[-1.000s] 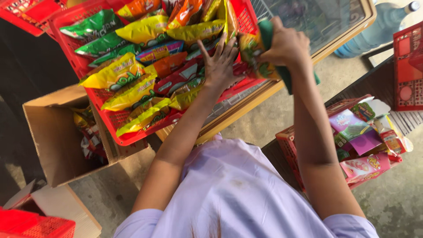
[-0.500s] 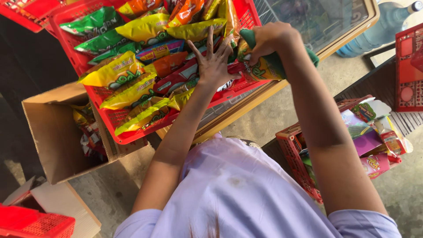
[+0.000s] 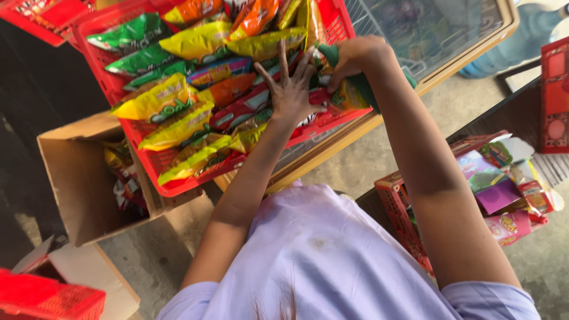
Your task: The person wipes various bags of snacks with a green cloth while organizing them into a red crate and a cardboard box.
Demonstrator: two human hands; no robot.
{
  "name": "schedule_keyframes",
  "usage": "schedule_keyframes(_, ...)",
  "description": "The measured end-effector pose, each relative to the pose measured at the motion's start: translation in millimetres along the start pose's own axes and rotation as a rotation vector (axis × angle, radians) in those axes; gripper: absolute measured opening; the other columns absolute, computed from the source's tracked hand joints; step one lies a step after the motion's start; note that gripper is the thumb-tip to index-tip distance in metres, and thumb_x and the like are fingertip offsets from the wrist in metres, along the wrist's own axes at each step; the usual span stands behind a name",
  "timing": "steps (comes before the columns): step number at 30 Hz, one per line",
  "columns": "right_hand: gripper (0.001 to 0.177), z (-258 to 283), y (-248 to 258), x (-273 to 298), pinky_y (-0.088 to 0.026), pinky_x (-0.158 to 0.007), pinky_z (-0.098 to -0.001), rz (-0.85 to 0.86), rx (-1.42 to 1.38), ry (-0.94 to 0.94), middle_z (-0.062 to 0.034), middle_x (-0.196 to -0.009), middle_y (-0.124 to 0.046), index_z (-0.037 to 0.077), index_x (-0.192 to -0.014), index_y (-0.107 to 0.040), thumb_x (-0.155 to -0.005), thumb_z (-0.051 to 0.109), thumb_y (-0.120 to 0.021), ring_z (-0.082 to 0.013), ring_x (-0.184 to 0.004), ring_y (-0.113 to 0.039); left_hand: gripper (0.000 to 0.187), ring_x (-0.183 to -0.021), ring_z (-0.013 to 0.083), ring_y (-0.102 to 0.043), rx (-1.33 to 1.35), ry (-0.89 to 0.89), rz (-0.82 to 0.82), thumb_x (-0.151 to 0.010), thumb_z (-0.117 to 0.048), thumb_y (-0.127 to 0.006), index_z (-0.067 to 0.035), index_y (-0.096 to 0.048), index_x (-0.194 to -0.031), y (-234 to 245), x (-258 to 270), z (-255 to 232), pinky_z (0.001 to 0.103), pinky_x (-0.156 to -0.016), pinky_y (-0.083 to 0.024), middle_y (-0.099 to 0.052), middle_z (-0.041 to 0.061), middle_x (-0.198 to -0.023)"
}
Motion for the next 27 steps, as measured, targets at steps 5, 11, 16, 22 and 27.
schedule_keyframes(5,0.102,18.2,-0.1,20.1,-0.057,-0.086,-0.0479,-0.306,0.002,-0.063,-0.0172,-0.107,-0.073,0.007,-0.132,-0.055,-0.054,0.057,-0.097,-0.0363,-0.1,-0.072,0.116,-0.145,0.0426,0.028,0.023,-0.041,-0.136,-0.051,-0.082,-0.08,-0.02,-0.047,-0.144,6.4,3.2,-0.7,0.098,-0.098,0.004,0.006,-0.012,-0.166)
schedule_keyframes(11,0.079,5.8,-1.7,92.6,-0.053,-0.076,-0.054,-0.576,-0.157,-0.061,-0.0166,-0.116,-0.066,0.012,-0.135,-0.053,-0.073,0.041,-0.093,-0.0394,-0.092,-0.07,0.1,-0.148,0.0446,0.023,0.102,-0.058,-0.177,-0.061,-0.075,-0.083,-0.016,-0.051,-0.135,4.3,5.8,-1.5,0.099,-0.1,0.002,-0.001,-0.006,-0.167)
schedule_keyframes(16,0.049,-6.7,-16.7,75.8,-0.051,-0.082,-0.0545,-0.522,-0.171,-0.127,-0.0132,-0.107,-0.069,0.013,-0.119,-0.059,-0.081,0.028,-0.086,-0.0373,-0.092,-0.071,0.104,-0.147,0.0442,0.023,0.137,-0.079,-0.134,-0.06,-0.072,-0.085,-0.013,-0.05,-0.138,3.9,5.3,-4.4,0.097,-0.102,0.003,-0.002,-0.004,-0.167)
schedule_keyframes(22,0.028,-5.4,-52.3,26.4,-0.055,-0.074,-0.0549,-0.626,-0.076,-0.101,-0.0182,-0.106,-0.067,0.012,-0.11,-0.061,-0.088,0.012,-0.077,-0.0451,-0.092,-0.07,0.077,-0.151,0.0433,0.013,0.027,-0.046,-0.003,-0.072,-0.046,-0.084,-0.017,-0.056,-0.137,7.4,11.2,-12.1,0.089,-0.105,-0.001,-0.002,-0.003,-0.17)
schedule_keyframes(27,0.02,2.2,-73.1,20.0,-0.057,-0.067,-0.0541,-0.679,-0.071,-0.111,-0.0199,-0.109,-0.066,0.013,-0.112,-0.06,-0.096,0.01,-0.071,-0.0462,-0.085,-0.07,0.056,-0.156,0.0303,-0.014,0.327,-0.043,0.021,-0.083,-0.036,-0.078,-0.017,-0.062,-0.133,23.4,37.1,-17.7,0.079,-0.118,-0.004,-0.018,0.002,-0.167)
Point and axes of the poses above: each hand's wrist, its own x-axis away from the middle knuckle, its own y-axis out of the back of the hand, z = x × y, the point moved 6 cm from there along -x, towards the middle knuckle
